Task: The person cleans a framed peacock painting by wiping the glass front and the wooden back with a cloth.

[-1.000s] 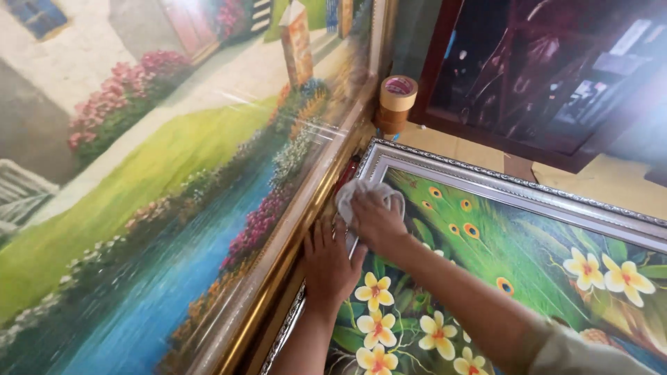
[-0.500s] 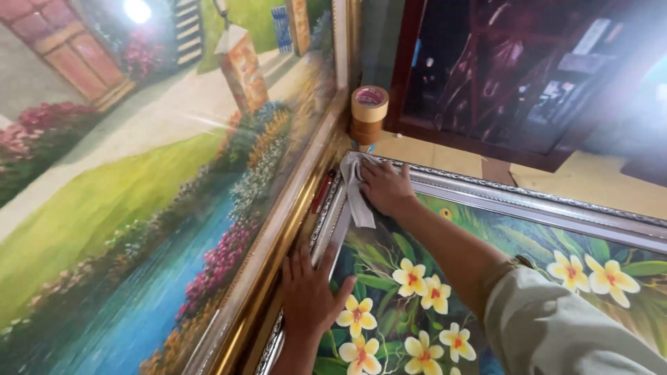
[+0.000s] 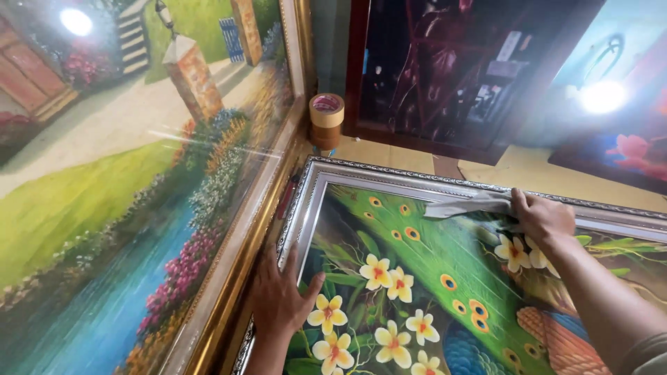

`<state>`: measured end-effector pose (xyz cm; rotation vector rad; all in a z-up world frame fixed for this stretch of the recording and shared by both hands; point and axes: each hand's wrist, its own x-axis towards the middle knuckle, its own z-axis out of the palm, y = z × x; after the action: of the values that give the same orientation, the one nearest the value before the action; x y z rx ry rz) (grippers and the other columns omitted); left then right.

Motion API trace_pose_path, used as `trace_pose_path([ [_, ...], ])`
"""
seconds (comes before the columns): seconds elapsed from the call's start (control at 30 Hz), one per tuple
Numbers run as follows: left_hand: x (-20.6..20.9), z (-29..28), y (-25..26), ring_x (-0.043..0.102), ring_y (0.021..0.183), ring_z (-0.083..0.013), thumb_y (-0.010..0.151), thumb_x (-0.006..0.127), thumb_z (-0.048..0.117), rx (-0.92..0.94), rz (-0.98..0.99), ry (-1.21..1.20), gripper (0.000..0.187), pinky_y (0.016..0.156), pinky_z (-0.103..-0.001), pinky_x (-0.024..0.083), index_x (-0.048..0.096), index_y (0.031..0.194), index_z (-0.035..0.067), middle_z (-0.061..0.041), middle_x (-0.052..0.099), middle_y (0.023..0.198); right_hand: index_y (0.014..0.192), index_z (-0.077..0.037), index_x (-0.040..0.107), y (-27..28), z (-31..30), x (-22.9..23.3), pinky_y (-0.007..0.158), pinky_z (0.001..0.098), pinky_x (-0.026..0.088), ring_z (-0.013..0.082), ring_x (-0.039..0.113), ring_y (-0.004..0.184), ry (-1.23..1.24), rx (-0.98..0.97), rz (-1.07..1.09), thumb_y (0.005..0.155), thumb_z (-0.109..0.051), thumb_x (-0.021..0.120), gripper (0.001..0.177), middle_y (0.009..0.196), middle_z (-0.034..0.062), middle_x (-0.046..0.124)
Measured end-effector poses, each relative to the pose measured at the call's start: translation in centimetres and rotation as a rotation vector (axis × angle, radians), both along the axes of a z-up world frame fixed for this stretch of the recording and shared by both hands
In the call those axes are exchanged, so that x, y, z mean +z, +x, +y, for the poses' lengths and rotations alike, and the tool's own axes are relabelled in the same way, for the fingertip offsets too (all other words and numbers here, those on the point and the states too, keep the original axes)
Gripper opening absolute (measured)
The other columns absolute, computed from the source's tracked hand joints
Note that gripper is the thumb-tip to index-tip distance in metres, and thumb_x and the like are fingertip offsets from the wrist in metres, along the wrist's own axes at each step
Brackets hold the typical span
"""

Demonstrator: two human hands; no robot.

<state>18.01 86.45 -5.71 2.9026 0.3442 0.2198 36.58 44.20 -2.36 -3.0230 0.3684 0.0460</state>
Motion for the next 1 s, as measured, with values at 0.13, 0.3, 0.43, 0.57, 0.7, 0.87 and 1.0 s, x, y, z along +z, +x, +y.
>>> trace_pose_path([
  [0.13, 0.2, 0.1, 0.5, 0.030, 0.122, -0.0366, 0.068, 0.016, 0.077, 0.022, 0.022, -0.042, 0.085, 0.090, -0.050, 0.036, 0.016, 0.137, 0.028, -0.019, 0.015, 0.141, 0.107, -0.022, 0.064, -1.0, 9.2, 0.3, 0.063, 0.0433, 0.048, 0.0348, 0.060, 0.084, 0.122, 0.182, -0.210, 0.088, -0.050, 0.040, 0.042, 0.105, 0.0111, 0.063],
  [0.3, 1.1, -0.1, 0.0, 0.034, 0.120, -0.0349, 0.071, 0.021, 0.074, 0.023, 0.005, -0.091, 0.082, 0.083, -0.049, 0.042, 0.019, 0.136, 0.025, -0.017, 0.021, 0.140, 0.108, -0.022, 0.058, 1.9, 22.5, -1.9, 0.051, 0.0341, 0.053, 0.0204, 0.061, 0.069, 0.137, 0.574, -0.150, 0.091, -0.026, 0.038, 0.026, 0.094, 0.0004, 0.064],
  [0.43, 2.4, 0.0, -0.3, 0.030, 0.122, -0.0354, 0.076, 0.036, 0.066, 0.049, 0.029, -0.227, 0.075, 0.091, -0.050, 0.033, 0.019, 0.138, 0.025, -0.014, 0.026, 0.138, 0.104, -0.024, 0.060, 5.6, 31.0, -3.8, 0.063, 0.0517, 0.045, 0.0393, 0.058, 0.080, 0.289, 0.723, -0.199, 0.078, -0.024, 0.039, 0.033, 0.093, 0.0129, 0.063],
  [0.57, 3.1, -0.1, 0.2, 0.027, 0.124, -0.0351, 0.077, 0.039, 0.062, 0.059, 0.079, -0.290, 0.077, 0.089, -0.053, 0.034, 0.018, 0.138, 0.020, -0.014, 0.017, 0.142, 0.118, -0.021, 0.049, 6.3, 34.4, -4.0, 0.068, 0.0482, 0.049, 0.0384, 0.055, 0.091, 0.247, 0.766, -0.075, 0.079, -0.007, 0.037, 0.043, 0.106, 0.0134, 0.057],
  [0.7, 2.4, -0.1, -0.2, 0.028, 0.127, -0.0302, 0.077, 0.033, 0.060, 0.071, -0.105, -0.460, 0.079, 0.093, -0.051, 0.030, 0.016, 0.137, 0.012, -0.010, 0.022, 0.143, 0.089, -0.006, 0.054, 3.3, 35.6, -4.4, 0.060, 0.0455, 0.054, 0.0350, 0.061, 0.077, 0.297, 0.850, -0.030, 0.081, 0.003, 0.043, 0.016, 0.087, 0.0187, 0.060],
  [0.87, 5.9, -0.6, -2.4, 0.031, 0.126, -0.0308, 0.068, 0.021, 0.071, 0.139, -0.304, -0.783, 0.090, 0.094, -0.049, 0.032, 0.016, 0.136, 0.013, -0.012, 0.023, 0.142, 0.121, 0.002, 0.036, -5.9, 36.3, -2.0, 0.076, 0.0443, 0.051, 0.0376, 0.044, 0.110, 0.087, 0.957, 0.029, 0.079, 0.007, 0.044, 0.042, 0.132, 0.0239, 0.030],
  [1.0, 5.6, -1.0, -9.8, 0.034, 0.125, -0.0273, 0.079, 0.043, 0.047, 0.290, -0.516, -0.749, 0.065, 0.098, -0.041, 0.030, 0.032, 0.131, 0.009, -0.013, 0.035, 0.137, 0.129, 0.002, 0.032, -16.1, 34.4, 0.4, 0.102, 0.0421, 0.031, 0.0392, 0.032, 0.123, -0.347, 1.266, -0.064, 0.075, -0.005, 0.062, 0.062, 0.133, 0.0235, 0.032],
])
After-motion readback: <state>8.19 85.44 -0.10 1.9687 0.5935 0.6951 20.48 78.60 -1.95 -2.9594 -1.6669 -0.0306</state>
